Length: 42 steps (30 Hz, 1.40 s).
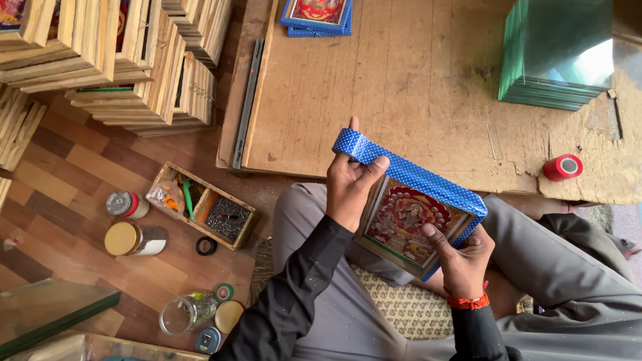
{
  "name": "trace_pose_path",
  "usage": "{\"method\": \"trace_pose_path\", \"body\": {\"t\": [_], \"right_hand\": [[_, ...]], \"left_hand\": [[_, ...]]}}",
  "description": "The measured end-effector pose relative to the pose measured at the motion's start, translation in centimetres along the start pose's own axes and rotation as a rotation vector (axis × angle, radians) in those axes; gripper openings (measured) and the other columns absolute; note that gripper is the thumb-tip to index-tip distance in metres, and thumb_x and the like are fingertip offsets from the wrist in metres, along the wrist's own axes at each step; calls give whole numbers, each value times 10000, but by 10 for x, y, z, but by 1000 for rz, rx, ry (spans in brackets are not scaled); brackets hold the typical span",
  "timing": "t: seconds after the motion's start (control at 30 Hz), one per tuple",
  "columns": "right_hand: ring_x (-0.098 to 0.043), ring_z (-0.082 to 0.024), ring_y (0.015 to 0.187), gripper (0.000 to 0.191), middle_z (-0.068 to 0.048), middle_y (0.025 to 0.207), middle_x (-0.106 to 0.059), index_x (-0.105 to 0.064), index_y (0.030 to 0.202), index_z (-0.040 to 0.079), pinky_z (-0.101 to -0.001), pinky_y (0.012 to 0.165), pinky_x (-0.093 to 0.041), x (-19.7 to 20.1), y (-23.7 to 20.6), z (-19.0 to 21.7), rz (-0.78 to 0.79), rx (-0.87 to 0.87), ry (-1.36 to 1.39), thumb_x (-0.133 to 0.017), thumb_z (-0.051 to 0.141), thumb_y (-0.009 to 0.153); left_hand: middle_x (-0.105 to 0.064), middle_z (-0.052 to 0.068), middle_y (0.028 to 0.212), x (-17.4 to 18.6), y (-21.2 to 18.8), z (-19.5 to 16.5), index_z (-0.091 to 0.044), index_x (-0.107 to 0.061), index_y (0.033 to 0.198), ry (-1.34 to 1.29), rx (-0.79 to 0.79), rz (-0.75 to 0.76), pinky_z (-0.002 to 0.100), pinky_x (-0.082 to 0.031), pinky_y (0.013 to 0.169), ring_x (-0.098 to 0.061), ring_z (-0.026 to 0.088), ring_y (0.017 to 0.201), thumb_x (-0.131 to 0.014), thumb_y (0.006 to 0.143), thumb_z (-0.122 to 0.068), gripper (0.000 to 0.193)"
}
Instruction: The person sits on the floor and assembles small wooden picture frames by applying blue patterned tape to the edges. They handle the frames and tape rolls, smoothing the tape along the sides and stacking completed units on the table.
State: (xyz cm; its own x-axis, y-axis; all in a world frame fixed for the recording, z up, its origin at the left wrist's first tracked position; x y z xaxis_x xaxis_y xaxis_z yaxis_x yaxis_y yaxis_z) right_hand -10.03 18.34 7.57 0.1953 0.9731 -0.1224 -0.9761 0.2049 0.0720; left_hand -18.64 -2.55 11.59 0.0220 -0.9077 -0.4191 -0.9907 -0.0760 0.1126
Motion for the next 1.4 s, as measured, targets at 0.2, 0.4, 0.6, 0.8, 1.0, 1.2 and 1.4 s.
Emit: {"method": "trace_pose_path", "body": {"t": [0.2,0.4,0.6,0.8,1.0,1.2,1.4], "right_hand": [[-708,-122,970,347,-95,1105,-761,-680,1195,-34,-303,895,-589,3,-2,-2,-10,9,8,-800,24,875],[-706,-126,972,339,-96,1110,-761,-684,1199,-32,-293,900,-577,22,-4,-18,-47,25,44,-797,5,882],[-620,-112,883,355,-73,1077,-714,-654,1255,-40,-272,772,-498,58,-3,-28,-99,-64,21,-790,56,942],[-708,-123,876,429,-86,1048,-758,-658,1262,-70,-278,772,-584,105,26,18,-3,-273,60,-595,296,1047],[-721,-129,933,486,-111,1055,-781,-644,1329,-40,-310,813,-598,88,59,63,372,-298,-363,-746,74,868],[-658,-71,833,627,-21,895,-712,-606,1384,23,-242,745,-547,75,72,84,555,-317,-488,-777,8,781],[-520,-66,646,647,12,677,-556,-631,1323,32,-249,562,-396,26,105,81,674,-306,-659,-854,65,717]], "left_hand": [[-590,-9,1148,-4,-4,4,-63,-209,1677,42,-93,14,258,-530,955,-586,83,1010,-752,965,-153,899],[-563,-19,1059,-27,-6,6,-68,-212,1703,43,-215,72,231,-528,908,-568,78,941,-750,1020,-219,882],[-624,19,1097,-59,-1,8,-72,-348,1652,348,-356,95,257,-548,851,-578,85,904,-739,1013,-314,787],[-631,4,1005,-61,7,18,-92,-344,1660,402,-311,153,260,-545,817,-597,83,868,-727,1001,-382,816],[-577,-21,1063,-57,12,27,-102,-223,1690,242,-265,225,229,-518,859,-557,63,901,-704,1027,-379,864],[-522,-42,989,-54,18,39,-112,-134,1709,47,-183,236,210,-475,844,-495,59,867,-707,1037,-352,914],[-529,-59,911,-54,15,35,-119,-150,1706,101,-176,275,205,-450,721,-468,40,782,-667,1052,-361,868]]}}
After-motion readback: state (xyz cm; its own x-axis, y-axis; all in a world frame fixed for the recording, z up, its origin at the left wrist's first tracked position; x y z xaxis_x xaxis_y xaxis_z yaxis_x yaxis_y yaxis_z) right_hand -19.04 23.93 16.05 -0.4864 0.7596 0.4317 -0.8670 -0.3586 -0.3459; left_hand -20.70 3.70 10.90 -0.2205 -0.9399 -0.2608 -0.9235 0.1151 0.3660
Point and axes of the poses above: each hand's wrist, its own y-axis towards the middle knuckle, its own x-axis out of the back of the hand, z = x × y, the point moved 5 cm from there along y, towards the middle knuckle
